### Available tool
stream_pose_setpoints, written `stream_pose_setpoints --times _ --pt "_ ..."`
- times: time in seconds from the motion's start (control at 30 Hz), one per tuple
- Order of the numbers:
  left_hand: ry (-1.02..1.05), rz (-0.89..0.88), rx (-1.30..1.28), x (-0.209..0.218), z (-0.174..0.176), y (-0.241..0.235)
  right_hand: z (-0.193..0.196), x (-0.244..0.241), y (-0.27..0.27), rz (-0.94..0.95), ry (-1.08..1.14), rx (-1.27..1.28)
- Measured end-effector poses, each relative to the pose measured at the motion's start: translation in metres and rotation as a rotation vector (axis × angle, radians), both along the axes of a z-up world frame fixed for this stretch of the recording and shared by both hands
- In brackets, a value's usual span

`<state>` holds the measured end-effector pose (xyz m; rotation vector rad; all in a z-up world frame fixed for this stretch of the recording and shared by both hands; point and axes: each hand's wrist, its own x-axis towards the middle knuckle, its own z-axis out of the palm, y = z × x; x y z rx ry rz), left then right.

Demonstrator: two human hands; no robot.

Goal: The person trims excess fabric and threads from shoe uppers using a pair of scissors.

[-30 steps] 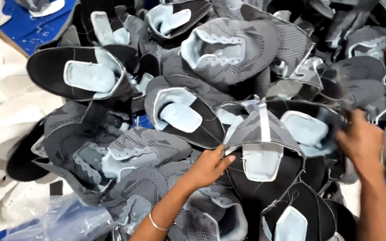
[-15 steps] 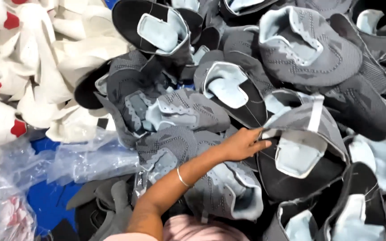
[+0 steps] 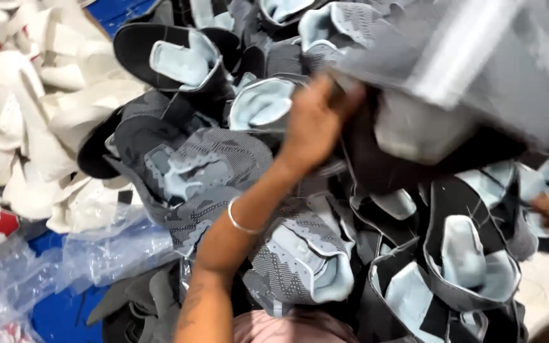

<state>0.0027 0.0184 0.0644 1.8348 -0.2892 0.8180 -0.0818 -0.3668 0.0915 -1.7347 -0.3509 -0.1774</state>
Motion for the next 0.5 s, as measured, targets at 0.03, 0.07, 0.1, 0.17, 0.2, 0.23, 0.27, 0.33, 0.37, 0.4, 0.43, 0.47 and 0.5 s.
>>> stream_pose_setpoints --times 0.03,0.07,0.1,0.17,0.2,0.23,0.27,0.33,0.37,0.4,0.43,0.47,0.5 --pt "0.002 -0.021 0.001 0.008 0.0 0.004 0.002 0.004 0.03 -0.002 -0.011 0.024" --pt "0.038 -0.04 -0.228 0.02 0.0 0.011 0.009 0.015 0.063 0.003 -0.029 0.051" --pt "0.079 -0.059 -0.456 0.032 0.001 0.018 0.02 0.027 0.097 0.008 -0.048 0.077" --pt "0.187 -0.202 -0.554 0.054 -0.049 0.029 -0.007 0.053 0.134 0.022 -0.078 0.134" --pt "0.302 -0.323 -0.669 0.063 -0.078 0.035 -0.018 0.064 0.162 0.036 -0.082 0.152" --pt "0.312 -0.324 -0.675 0.077 -0.127 0.031 -0.037 0.075 0.171 0.031 -0.072 0.148" --pt "0.475 -0.192 -0.325 0.084 -0.18 0.025 -0.057 0.082 0.179 0.089 -0.028 0.202" --pt "0.638 -0.07 0.013 0.08 -0.225 0.017 -0.087 0.093 0.19 0.146 0.033 0.24" --pt "0.653 -0.119 0.146 0.07 -0.216 0.016 -0.097 0.098 0.192 0.072 0.091 0.131" --pt "0.664 -0.168 0.272 0.062 -0.207 0.013 -0.105 0.104 0.192 0.004 0.149 0.014" --pt "0.675 -0.172 0.245 0.058 -0.184 0.019 -0.105 0.105 0.194 0.008 0.162 -0.011" --pt "0.591 -0.04 0.269 0.053 -0.162 0.028 -0.105 0.106 0.196 -0.03 0.176 -0.011" --pt "0.507 0.092 0.295 0.049 -0.14 0.036 -0.106 0.107 0.197 -0.068 0.189 -0.011"
